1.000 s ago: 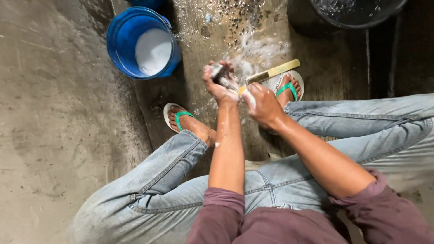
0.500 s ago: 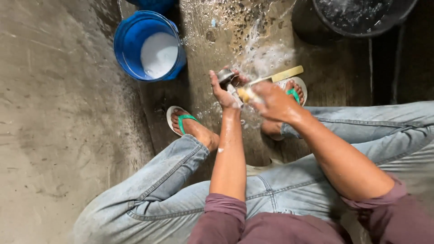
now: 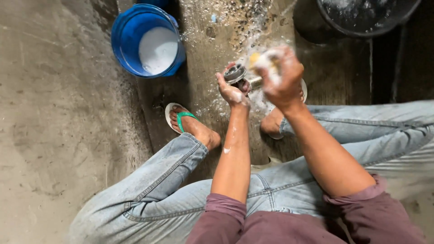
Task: Washing a metal cylindrical mechanical part using a brush and soapy water.
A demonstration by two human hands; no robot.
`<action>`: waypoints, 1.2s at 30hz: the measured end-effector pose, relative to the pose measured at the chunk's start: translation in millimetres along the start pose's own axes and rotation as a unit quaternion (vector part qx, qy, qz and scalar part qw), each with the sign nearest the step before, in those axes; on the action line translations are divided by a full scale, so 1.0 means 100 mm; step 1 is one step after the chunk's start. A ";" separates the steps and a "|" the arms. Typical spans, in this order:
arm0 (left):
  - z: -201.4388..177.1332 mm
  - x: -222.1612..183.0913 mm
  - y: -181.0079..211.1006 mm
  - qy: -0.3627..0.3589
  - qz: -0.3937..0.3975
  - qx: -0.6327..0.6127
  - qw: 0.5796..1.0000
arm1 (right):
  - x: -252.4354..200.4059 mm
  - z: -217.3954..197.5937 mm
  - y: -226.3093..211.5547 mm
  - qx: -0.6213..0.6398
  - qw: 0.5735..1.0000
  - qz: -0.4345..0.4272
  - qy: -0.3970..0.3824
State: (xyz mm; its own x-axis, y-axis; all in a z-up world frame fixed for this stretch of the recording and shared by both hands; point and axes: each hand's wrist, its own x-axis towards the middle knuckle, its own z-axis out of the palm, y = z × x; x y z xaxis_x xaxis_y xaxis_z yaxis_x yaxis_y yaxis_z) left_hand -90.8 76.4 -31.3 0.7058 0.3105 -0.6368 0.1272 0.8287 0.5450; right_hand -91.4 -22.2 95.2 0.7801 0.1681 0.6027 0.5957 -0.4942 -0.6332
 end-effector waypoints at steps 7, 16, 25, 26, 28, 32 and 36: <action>0.19 -0.15 -0.21 0.027 0.085 0.096 0.991 | -0.43 0.50 0.32 0.023 0.996 0.002 -0.089; -0.31 -0.01 -0.59 0.059 0.093 0.193 0.975 | -0.66 0.64 0.48 0.157 0.965 0.206 0.046; -0.12 -0.18 -0.40 -0.012 -0.109 -0.021 0.994 | -0.62 0.57 0.62 0.250 0.794 0.501 0.237; -0.12 -0.18 -0.38 -0.081 -0.131 -0.052 0.987 | -0.69 0.52 0.77 0.234 0.809 0.485 0.234; -0.28 0.03 -0.61 -0.026 -0.028 0.060 0.997 | -0.67 0.54 0.73 0.146 0.883 0.416 0.159; -0.27 -0.12 -0.33 0.016 0.256 0.312 0.915 | -0.88 0.64 0.45 0.033 0.980 0.192 -0.037; -0.11 0.06 -0.03 0.076 -0.039 0.136 0.987 | -0.76 0.49 0.41 0.067 0.986 0.099 -0.115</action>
